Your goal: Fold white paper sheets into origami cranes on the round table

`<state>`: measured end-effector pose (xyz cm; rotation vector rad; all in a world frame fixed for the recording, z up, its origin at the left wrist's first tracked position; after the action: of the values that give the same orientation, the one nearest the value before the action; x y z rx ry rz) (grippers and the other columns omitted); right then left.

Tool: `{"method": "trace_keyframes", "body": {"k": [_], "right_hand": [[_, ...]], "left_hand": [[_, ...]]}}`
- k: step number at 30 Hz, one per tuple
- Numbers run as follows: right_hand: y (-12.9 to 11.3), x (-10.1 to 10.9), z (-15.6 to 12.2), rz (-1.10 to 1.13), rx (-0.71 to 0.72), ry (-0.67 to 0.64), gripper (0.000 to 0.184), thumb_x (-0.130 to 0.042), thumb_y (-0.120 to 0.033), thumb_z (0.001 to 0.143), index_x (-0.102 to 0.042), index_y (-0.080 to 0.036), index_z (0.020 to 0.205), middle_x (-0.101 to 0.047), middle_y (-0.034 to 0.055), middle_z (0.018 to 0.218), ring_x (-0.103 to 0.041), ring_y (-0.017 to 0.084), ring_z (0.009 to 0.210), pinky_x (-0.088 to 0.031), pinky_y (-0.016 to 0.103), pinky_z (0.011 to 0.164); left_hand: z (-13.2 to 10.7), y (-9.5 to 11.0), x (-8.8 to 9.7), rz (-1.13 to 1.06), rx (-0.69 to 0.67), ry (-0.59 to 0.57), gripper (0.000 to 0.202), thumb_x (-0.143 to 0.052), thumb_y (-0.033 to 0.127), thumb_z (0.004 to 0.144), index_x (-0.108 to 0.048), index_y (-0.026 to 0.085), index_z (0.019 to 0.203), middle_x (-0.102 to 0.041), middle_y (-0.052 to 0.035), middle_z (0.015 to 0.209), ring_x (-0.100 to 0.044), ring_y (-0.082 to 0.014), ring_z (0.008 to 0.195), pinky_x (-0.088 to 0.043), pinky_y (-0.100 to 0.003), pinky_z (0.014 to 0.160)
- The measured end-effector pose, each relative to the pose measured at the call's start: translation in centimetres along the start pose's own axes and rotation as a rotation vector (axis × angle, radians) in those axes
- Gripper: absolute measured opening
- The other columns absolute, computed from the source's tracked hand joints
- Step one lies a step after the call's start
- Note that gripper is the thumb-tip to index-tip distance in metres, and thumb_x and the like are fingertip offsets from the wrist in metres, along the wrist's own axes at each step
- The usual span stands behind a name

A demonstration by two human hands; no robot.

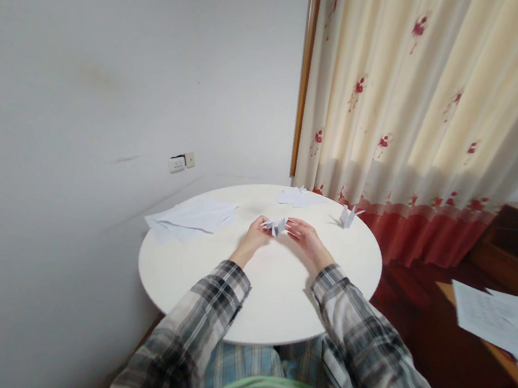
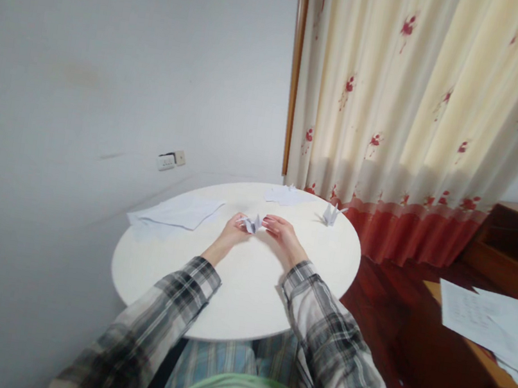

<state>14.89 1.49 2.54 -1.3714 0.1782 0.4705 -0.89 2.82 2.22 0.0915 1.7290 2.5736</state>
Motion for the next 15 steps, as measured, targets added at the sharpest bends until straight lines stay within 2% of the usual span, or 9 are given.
{"method": "trace_keyframes", "body": {"k": [5,8,12,15], "right_hand": [[0.2,0.1,0.1,-0.163,0.087,0.185,0.028,-0.068,-0.036,0.053,-0.065,-0.015,0.071,-0.067,0.0059,0.073,-0.059,0.015,0.071,-0.042,0.027,0.066],[0.4,0.3,0.6,-0.216,0.079,0.240,0.022,-0.068,-0.035,0.052,-0.063,-0.016,0.062,-0.064,0.0029,0.065,-0.055,0.013,0.064,-0.039,0.025,0.060],[0.8,0.5,0.9,-0.242,0.013,0.225,0.016,-0.064,-0.029,0.053,-0.056,-0.016,0.048,-0.050,-0.0023,0.046,-0.043,0.009,0.048,-0.032,0.023,0.049],[1.2,0.5,1.0,-0.197,-0.044,0.160,0.019,-0.060,-0.025,0.056,-0.049,-0.016,0.043,-0.044,-0.0036,0.042,-0.037,0.008,0.044,-0.028,0.022,0.046]], "left_hand": [[0.0,0.2,0.0,0.037,-0.055,-0.001,0.022,-0.061,0.013,0.050,-0.044,0.017,0.064,-0.046,0.0068,0.058,-0.045,-0.0058,0.054,-0.035,-0.018,0.052],[-0.2,0.3,0.1,0.110,-0.097,-0.020,0.022,-0.059,0.011,0.049,-0.044,0.017,0.064,-0.048,0.0061,0.059,-0.046,-0.0069,0.054,-0.036,-0.018,0.051],[-0.5,0.2,0.2,0.233,-0.137,-0.084,0.020,-0.053,0.006,0.050,-0.045,0.018,0.065,-0.049,0.0048,0.059,-0.048,-0.0087,0.055,-0.036,-0.019,0.050],[-0.7,0.4,0.3,0.361,-0.221,-0.086,0.019,-0.048,0.002,0.052,-0.047,0.018,0.063,-0.048,0.0044,0.059,-0.046,-0.0092,0.056,-0.035,-0.020,0.053]]}}
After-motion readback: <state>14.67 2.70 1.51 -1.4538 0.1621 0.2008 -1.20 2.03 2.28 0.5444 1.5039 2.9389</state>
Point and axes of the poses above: each hand's wrist, its own z-axis towards the middle knuckle, its own x-axis out of the back of the hand, y = z × x, the point moved 1 cm from there along z, towards the middle knuckle
